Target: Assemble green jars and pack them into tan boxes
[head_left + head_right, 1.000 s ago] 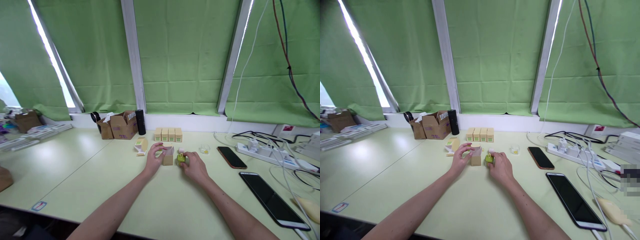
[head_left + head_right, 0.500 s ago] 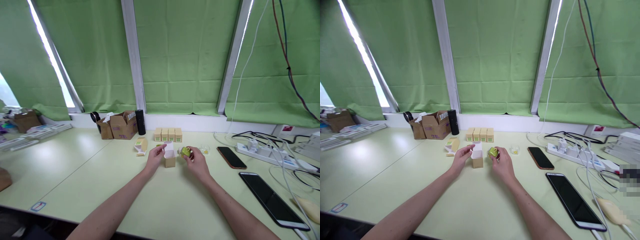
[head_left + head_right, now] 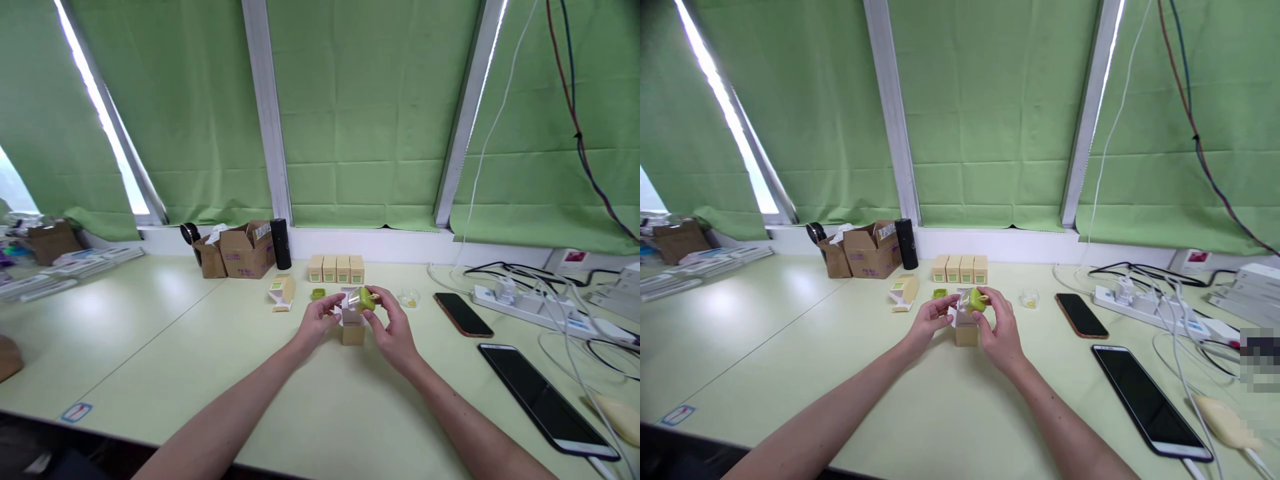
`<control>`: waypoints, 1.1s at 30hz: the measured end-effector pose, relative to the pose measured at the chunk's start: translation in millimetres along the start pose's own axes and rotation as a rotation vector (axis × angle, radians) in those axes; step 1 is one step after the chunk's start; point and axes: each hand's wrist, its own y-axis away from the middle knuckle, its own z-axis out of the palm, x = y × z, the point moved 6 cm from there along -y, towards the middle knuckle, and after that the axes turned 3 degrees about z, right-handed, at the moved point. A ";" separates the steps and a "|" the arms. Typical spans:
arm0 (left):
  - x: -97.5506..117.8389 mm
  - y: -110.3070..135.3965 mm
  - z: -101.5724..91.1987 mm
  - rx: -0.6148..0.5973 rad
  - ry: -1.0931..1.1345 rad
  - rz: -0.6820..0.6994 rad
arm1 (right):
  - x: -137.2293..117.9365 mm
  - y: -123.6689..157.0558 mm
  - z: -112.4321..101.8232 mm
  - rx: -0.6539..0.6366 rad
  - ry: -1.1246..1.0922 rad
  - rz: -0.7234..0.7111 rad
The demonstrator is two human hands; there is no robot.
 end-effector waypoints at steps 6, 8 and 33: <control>3.6 0.6 0.0 -0.002 0.000 0.004 | -1.3 -1.6 -2.2 -0.033 0.138 -0.020; 3.4 0.9 -0.9 0.004 -0.003 0.002 | -0.2 -2.2 -2.3 -0.049 0.172 -0.008; -2.7 0.8 -3.5 0.018 -0.043 0.003 | -7.9 5.9 15.2 -0.258 0.419 -0.034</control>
